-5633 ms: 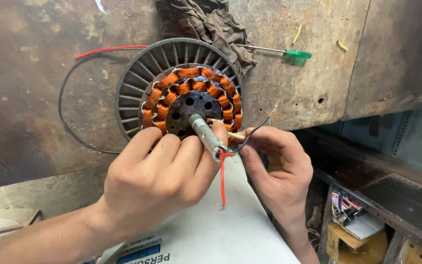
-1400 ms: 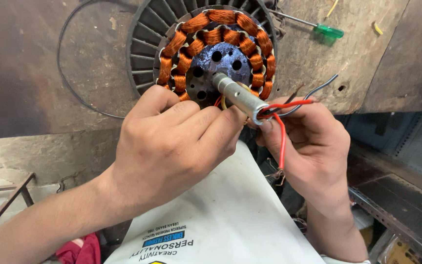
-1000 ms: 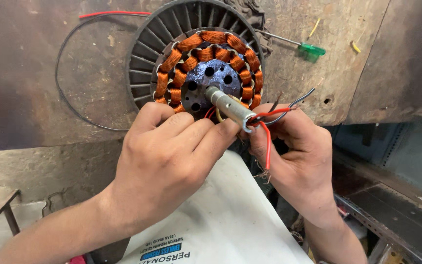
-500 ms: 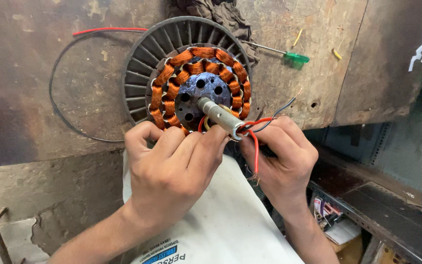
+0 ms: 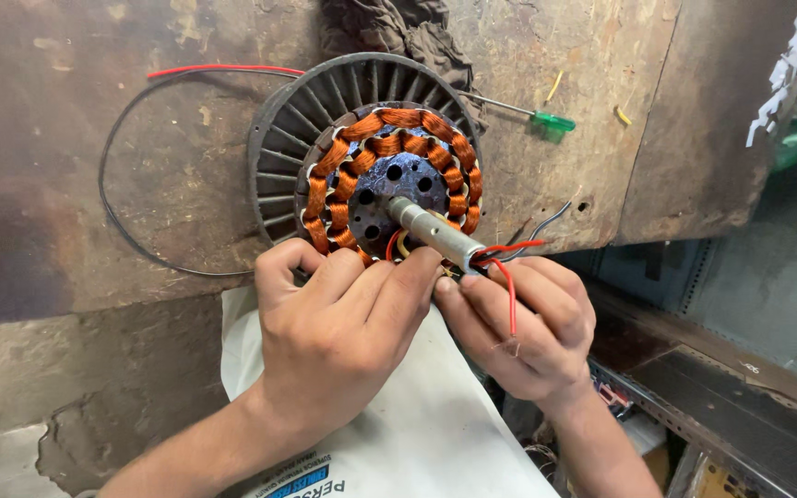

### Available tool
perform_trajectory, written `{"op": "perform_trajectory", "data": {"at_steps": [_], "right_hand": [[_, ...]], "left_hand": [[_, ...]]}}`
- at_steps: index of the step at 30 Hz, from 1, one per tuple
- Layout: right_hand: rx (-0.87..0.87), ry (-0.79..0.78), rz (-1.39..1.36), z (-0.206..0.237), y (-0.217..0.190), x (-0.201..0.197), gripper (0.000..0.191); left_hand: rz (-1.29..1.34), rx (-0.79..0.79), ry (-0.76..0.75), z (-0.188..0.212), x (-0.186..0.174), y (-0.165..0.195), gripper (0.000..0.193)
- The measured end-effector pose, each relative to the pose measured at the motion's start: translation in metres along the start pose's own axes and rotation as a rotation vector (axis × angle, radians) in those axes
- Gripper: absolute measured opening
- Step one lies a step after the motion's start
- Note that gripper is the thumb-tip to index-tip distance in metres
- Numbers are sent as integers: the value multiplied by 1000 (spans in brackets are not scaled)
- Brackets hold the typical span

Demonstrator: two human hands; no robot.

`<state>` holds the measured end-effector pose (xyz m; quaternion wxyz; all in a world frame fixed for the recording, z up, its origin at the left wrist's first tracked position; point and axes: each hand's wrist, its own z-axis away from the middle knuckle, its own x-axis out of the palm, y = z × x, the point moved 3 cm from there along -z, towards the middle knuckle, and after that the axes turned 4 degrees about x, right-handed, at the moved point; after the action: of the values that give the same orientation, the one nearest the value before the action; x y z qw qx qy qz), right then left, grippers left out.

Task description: The person is repairing an electric motor stator by hand. They are twisting and connecting multiple colored wires (red, black, yellow) to the copper windings of the stator, which is mounted on a workbench.

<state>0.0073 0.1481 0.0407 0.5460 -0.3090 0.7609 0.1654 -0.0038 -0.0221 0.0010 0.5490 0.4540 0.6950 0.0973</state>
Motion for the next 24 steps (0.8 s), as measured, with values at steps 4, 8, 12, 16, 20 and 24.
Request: {"op": "perform_trajectory", "data": {"at_steps": [4, 8, 12, 16, 20, 24], "right_hand": [[-83, -103, -183, -9, 13, -4, 27], [472, -168, -433, -2, 15, -2, 18], [1033, -217, -903, 13, 24, 8, 19], [1376, -231, -1299, 25, 39, 21, 19], [1354, -228, -1356, 28, 42, 22, 18], [1365, -284, -1269, 24, 41, 18, 18]], "left_hand": [[30, 3, -3, 2, -4, -1, 27], [37, 5, 23, 3, -4, -2, 24], [39, 11, 58, 6, -2, -5, 26], [5, 40, 98, 13, 0, -6, 30], [-3, -11, 147, 21, 7, -6, 37], [69, -53, 208, 24, 17, -12, 35]]}}
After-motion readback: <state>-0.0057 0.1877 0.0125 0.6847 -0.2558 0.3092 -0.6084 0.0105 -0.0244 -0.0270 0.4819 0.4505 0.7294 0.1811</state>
